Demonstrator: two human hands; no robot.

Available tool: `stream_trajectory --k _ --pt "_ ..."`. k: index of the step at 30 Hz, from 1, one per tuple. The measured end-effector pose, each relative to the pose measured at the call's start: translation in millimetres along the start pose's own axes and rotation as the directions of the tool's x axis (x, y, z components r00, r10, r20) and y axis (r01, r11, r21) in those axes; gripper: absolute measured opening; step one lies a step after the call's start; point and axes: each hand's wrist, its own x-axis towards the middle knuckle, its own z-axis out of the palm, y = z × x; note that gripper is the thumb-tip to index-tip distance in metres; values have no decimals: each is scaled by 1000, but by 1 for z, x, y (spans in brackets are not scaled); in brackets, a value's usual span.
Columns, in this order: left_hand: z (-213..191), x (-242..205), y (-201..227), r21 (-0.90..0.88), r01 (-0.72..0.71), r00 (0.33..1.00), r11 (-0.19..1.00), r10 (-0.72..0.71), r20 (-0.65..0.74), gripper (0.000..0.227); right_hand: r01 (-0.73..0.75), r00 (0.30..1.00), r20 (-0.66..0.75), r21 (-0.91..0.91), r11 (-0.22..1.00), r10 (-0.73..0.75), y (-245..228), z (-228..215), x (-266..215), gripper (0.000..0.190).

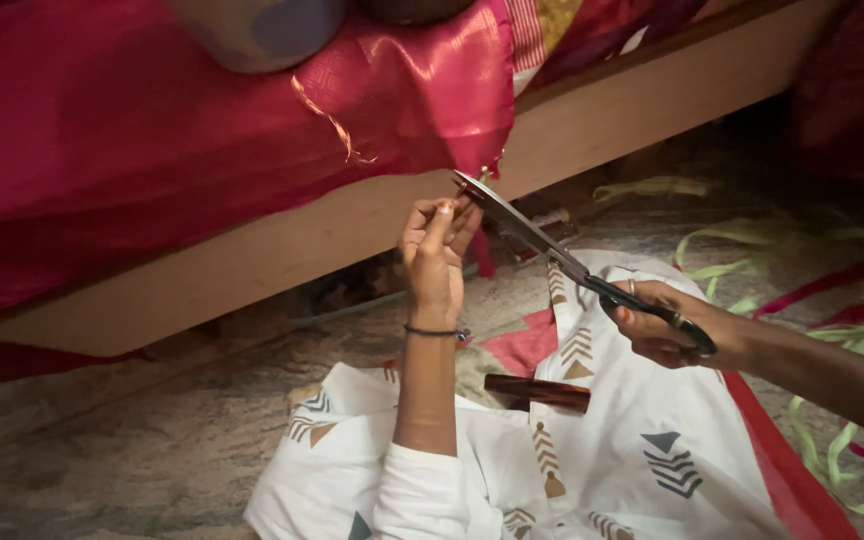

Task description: Tying and cutting decorative tassels onto the border of a red saree.

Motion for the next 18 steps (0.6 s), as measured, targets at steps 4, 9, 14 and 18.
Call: stream_trajectory --k 4,9,14,18 --pt "0 0 -2 -22 7 1000 1000 -7 -2 5 -39 999 -31 21 999 40 -5 6 -2 38" --pt "-1 2 -6 -19 23 1000 1000 -23 -11 5 -56 997 -46 17 998 57 -17 14 -3 35" --pt "-27 20 -26 196 -89 994 977 100 -44 7 -132 985 -136 -210 969 104 -18 11 -4 34" --pt "-24 46 -11 559 -133 971 818 220 -90 21 -101 992 -88 -112 989 91 5 -22 -11 41"
